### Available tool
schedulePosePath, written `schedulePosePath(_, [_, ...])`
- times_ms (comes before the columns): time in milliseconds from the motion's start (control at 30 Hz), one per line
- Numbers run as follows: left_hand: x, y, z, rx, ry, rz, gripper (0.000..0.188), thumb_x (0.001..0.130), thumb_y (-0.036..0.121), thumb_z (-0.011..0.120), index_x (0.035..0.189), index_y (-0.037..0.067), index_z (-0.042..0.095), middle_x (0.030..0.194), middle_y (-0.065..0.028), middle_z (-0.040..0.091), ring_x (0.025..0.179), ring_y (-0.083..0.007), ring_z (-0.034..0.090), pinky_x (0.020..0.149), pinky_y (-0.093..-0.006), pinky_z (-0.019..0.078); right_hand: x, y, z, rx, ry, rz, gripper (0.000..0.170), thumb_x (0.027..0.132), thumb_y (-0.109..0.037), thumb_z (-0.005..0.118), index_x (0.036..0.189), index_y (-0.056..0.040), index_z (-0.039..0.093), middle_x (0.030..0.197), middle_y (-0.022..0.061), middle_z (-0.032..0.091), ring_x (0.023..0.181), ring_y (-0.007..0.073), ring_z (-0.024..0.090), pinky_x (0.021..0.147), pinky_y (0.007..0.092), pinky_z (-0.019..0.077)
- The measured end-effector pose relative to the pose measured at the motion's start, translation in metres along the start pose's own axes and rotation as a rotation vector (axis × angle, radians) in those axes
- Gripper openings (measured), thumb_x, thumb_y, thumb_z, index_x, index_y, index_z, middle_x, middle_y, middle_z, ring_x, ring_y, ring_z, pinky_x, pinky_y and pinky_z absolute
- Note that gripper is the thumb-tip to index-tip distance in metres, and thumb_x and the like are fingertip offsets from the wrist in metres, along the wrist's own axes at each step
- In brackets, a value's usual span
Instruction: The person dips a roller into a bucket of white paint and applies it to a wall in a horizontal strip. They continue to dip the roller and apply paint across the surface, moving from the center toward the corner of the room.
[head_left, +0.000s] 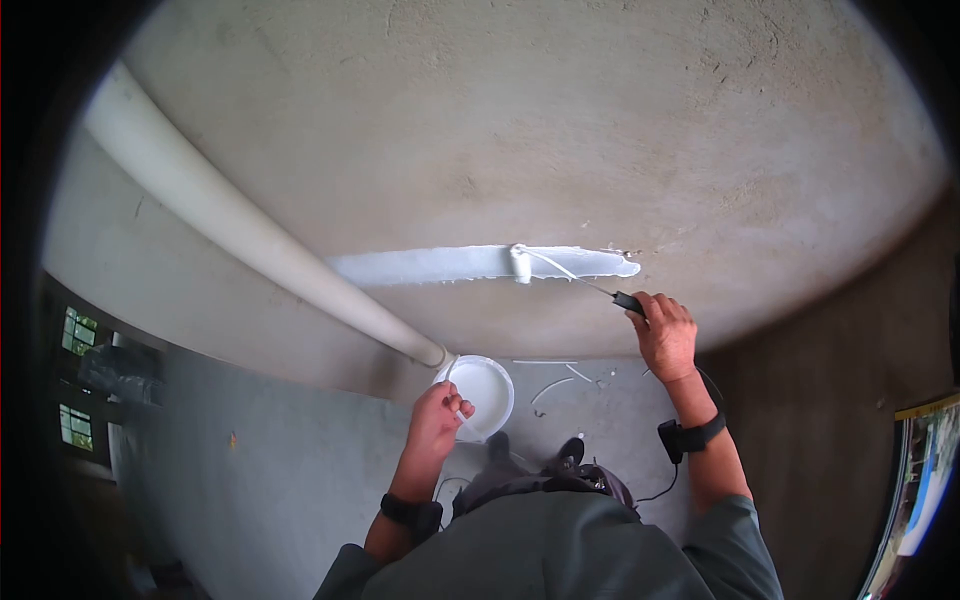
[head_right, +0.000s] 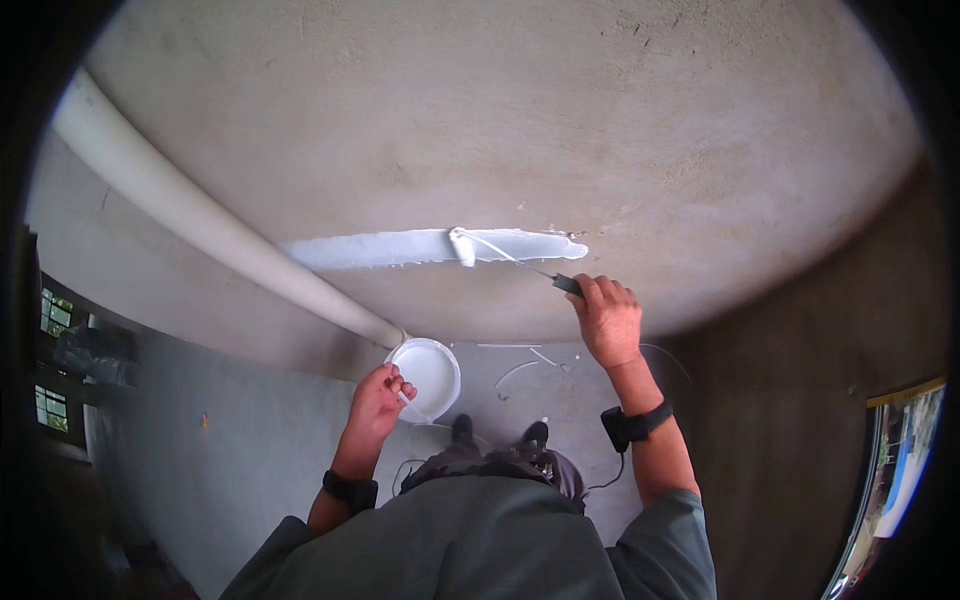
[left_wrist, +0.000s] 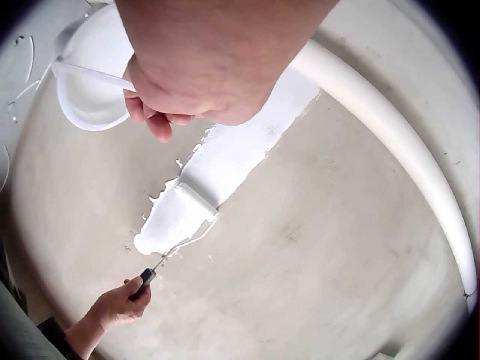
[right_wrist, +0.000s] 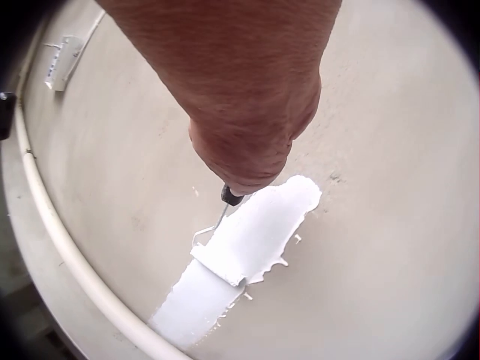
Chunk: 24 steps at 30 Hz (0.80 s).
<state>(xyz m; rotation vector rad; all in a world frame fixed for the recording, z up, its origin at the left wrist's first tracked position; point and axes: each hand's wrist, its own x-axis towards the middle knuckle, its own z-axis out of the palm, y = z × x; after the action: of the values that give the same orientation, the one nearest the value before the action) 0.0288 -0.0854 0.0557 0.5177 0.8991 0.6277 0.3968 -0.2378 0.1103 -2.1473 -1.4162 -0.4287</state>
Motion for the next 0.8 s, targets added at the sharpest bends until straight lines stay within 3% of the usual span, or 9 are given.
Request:
schedulePosePath(400, [-0.036,-0.029,0.022,-0.004,-0.043,0.070,0.017,0.101,0.019,0.055,0.088,0.008,0.057,0.071,-0.0016,0.049,0.067,-0.0185,0.052,0.077,-0.0406,0.0516,-0.049,0.066,-0.077,-0.108,0.061,0.038,0.031,0.083,-0.017,0.079,0.110,-0.0127,0.065,0.086,0.0063,0.063,0.081,0.0295,0.064,0.069,0.0428,0.0516])
schedulePosePath(500, [-0.007,-0.048,0.031,-0.002,-0.011,0.041,0.017,0.101,0.020,0.056,0.089,0.008,0.058,0.070,-0.0017,0.051,0.069,-0.0197,0.054,0.079,-0.0412,0.0509,-0.049,0.106,-0.058,-0.088,0.050,0.057,0.031,0.083,-0.015,0.079,0.110,-0.0121,0.065,0.088,0.0072,0.063,0.081,0.0304,0.064,0.071,0.0431,0.0516])
schedulePosePath(667, [-0.001,-0.063,0.012,-0.023,-0.040,0.046,0.017,0.100,0.022,0.058,0.090,0.010,0.060,0.069,-0.0021,0.052,0.073,-0.0224,0.057,0.083,-0.0428,0.0492,-0.056,0.114,-0.070,-0.121,0.058,0.049,0.032,0.083,-0.013,0.079,0.113,-0.0118,0.065,0.088,0.0075,0.063,0.082,0.0308,0.064,0.073,0.0428,0.0518])
schedulePosePath(800, [-0.011,-0.066,0.023,-0.028,0.031,0.062,0.016,0.101,0.018,0.055,0.087,0.009,0.057,0.070,-0.0010,0.049,0.065,-0.0170,0.051,0.074,-0.0404,0.0512,-0.061,0.122,-0.076,-0.130,0.079,0.046,0.031,0.084,-0.014,0.078,0.113,-0.0115,0.065,0.088,0.0077,0.063,0.081,0.0310,0.064,0.073,0.0430,0.0516])
